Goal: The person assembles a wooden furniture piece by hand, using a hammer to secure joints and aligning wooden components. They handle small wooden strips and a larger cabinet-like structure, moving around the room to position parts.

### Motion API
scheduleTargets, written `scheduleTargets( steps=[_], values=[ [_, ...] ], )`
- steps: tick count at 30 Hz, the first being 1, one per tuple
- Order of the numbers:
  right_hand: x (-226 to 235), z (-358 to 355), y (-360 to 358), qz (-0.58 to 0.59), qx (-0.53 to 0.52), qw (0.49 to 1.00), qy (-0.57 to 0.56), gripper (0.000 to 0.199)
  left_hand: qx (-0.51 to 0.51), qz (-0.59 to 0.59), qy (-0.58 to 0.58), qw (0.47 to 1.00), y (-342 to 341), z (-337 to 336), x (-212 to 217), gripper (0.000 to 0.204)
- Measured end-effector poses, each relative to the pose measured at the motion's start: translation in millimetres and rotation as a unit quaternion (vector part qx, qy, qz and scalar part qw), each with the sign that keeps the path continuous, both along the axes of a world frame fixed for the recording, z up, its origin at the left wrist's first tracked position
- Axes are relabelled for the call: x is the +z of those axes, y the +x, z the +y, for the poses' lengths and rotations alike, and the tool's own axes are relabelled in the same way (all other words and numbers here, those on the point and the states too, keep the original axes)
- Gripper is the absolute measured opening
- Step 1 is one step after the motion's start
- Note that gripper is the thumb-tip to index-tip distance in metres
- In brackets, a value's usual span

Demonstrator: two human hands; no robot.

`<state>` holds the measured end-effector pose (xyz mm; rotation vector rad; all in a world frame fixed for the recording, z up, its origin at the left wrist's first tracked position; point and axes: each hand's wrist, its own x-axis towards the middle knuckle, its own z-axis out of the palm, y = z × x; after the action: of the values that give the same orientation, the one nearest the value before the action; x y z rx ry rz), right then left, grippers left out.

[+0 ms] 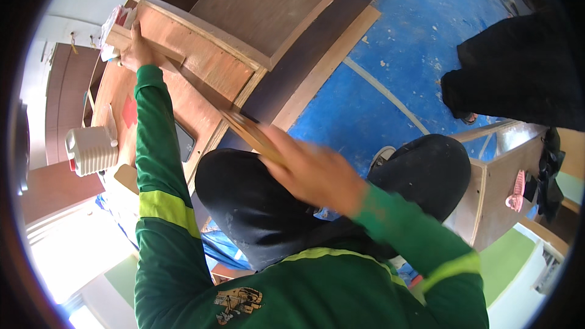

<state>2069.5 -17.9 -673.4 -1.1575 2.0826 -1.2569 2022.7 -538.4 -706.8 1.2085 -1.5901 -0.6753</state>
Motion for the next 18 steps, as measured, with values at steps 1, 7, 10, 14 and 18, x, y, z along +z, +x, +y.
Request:
scheduleTargets(
  steps=[1,7,10,14,18],
  values=[
    [-12.6,-36.2,-10.5,0.017,-0.002,1.000,-0.013,0.050,-0.007,-0.003,0.018,1.000,-3.1,-0.6,0.6,0.077],
    [-7.7,-55.5,-21.0,-0.013,-0.001,1.000,-0.005,0.046,0.032,0.012,-0.068,0.997,-7.4,13.6,1.5,0.082],
    [22.4,36.2,7.0,-0.008,0.002,1.000,0.003,0.055,0.037,-0.079,-0.034,0.996,3.7,-14.1,0.0,0.083],
    [32.9,66.4,22.2,0.014,-0.008,1.000,0.010,0.060,0.020,-0.061,-0.073,0.995,1.9,-25.0,-12.4,0.082],
    [-1.3,-44.3,-15.3,0.028,0.003,1.000,0.000,0.047,-0.004,-0.010,0.007,1.000,-6.0,-8.9,-0.4,0.080]
  ],
)
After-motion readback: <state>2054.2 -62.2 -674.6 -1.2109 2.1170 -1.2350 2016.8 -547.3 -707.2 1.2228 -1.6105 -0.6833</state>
